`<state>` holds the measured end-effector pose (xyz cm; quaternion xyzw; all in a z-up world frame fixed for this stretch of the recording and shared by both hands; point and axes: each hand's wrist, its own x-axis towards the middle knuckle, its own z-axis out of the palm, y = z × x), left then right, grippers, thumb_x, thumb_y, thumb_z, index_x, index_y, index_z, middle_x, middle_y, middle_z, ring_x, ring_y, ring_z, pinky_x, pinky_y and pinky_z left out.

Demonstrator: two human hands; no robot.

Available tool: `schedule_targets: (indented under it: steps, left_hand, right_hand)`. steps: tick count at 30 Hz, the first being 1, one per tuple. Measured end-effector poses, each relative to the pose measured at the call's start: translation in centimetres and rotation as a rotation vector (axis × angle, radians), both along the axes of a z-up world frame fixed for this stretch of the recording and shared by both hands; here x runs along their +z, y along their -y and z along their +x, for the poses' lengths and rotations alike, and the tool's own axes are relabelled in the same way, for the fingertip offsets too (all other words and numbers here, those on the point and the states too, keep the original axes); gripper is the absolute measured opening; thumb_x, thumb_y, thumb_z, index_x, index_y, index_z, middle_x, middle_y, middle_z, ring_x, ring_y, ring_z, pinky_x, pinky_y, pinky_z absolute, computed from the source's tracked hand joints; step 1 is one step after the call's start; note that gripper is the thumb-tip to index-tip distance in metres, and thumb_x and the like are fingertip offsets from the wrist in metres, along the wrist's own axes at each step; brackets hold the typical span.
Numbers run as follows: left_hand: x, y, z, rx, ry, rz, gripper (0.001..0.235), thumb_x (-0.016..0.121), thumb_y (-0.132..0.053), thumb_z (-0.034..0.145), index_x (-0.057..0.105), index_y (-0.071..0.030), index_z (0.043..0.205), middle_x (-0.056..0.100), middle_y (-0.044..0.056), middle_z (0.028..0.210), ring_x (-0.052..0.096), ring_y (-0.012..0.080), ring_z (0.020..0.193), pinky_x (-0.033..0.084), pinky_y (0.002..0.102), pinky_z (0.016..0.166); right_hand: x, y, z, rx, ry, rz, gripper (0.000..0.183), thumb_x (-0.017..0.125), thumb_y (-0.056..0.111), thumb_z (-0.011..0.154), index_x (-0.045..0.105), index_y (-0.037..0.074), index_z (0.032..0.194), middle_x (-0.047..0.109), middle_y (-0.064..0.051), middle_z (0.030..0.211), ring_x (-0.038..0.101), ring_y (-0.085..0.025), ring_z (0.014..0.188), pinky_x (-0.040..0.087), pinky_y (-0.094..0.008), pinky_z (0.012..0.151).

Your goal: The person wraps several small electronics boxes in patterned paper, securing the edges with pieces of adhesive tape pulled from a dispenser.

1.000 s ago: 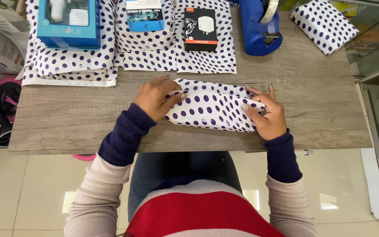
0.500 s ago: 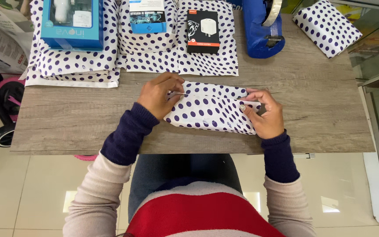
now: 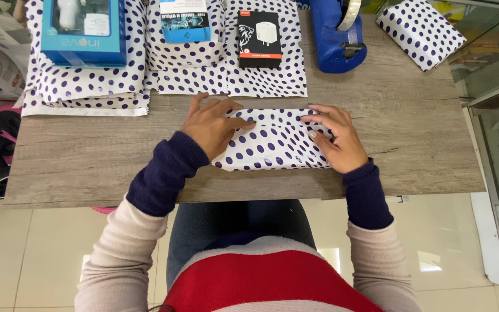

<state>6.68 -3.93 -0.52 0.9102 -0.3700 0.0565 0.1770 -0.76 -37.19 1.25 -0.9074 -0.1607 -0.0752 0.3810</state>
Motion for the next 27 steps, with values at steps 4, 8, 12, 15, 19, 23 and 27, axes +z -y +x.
schedule_targets:
  steps: [4,8,12,15,19,23,27]
  left_hand:
    - [1.1,-0.2,-1.7,0.043,0.112,0.033,0.022,0.063,-0.043,0.100,0.074,-0.031,0.113,0.066,0.004,0.132,0.066,0.0287,0.124,0.020,0.069,0.119]
    - [2.7,0.9,-2.7,0.047,0.021,0.097,0.064,0.056,-0.077,0.092,0.074,-0.022,0.118,0.063,0.014,0.143,0.052,0.0401,0.143,0.012,0.075,0.121]
    - [0.8,1.5,-3.0,-0.013,0.047,0.014,0.086,0.071,-0.087,0.073,0.067,-0.025,0.132,0.052,0.016,0.152,0.053,0.0438,0.139,0.016,0.075,0.120]
    - [0.0,1.5,-3.1,-0.028,0.051,-0.021,0.079,0.075,-0.080,0.074,0.067,-0.033,0.136,0.048,0.014,0.153,0.049,0.0430,0.140,0.018,0.074,0.120]
    - [-0.1,1.4,-3.4,-0.014,0.073,-0.039,0.076,0.076,-0.078,0.075,0.068,-0.037,0.139,0.050,0.015,0.151,0.053,0.0425,0.136,0.025,0.075,0.117]
    - [0.4,1.4,-4.3,0.028,0.161,-0.018,0.077,0.072,-0.084,0.071,0.071,-0.038,0.133,0.056,0.014,0.144,0.060,0.0419,0.129,0.033,0.076,0.112]
    - [0.8,1.6,-5.1,0.163,0.252,0.022,0.079,0.064,-0.092,0.073,0.075,-0.036,0.128,0.060,0.014,0.137,0.065,0.0395,0.121,0.042,0.069,0.107]
  right_hand:
    - [0.7,-1.0,0.7,0.018,-0.033,0.000,0.032,0.063,0.009,0.103,0.073,0.017,0.132,0.060,-0.015,0.148,0.046,-0.045,0.139,0.031,-0.058,0.119]
    - [0.5,-1.2,1.5,0.041,-0.040,-0.010,0.031,0.063,0.014,0.104,0.072,0.020,0.133,0.059,-0.014,0.149,0.045,-0.045,0.140,0.031,-0.058,0.120]
    - [0.3,-1.0,1.8,0.050,-0.046,-0.014,0.032,0.063,0.014,0.104,0.072,0.019,0.133,0.058,-0.014,0.149,0.045,-0.045,0.140,0.031,-0.057,0.120]
    - [0.0,-0.6,1.9,0.070,-0.051,-0.018,0.033,0.062,0.020,0.105,0.071,0.022,0.136,0.057,-0.012,0.151,0.044,-0.043,0.142,0.029,-0.056,0.121]
    - [0.0,-0.7,1.7,0.069,-0.037,0.013,0.033,0.058,0.021,0.107,0.072,0.021,0.137,0.058,-0.013,0.151,0.040,-0.046,0.145,0.026,-0.059,0.123]
    - [-0.7,0.5,2.2,0.029,0.037,-0.038,0.031,0.060,0.024,0.106,0.073,0.022,0.135,0.060,-0.009,0.149,0.038,-0.044,0.146,0.025,-0.057,0.124]
    - [-0.1,1.6,2.0,-0.121,0.163,0.030,0.025,0.066,0.019,0.104,0.076,0.021,0.127,0.067,-0.007,0.137,0.050,-0.038,0.139,0.033,-0.052,0.121]
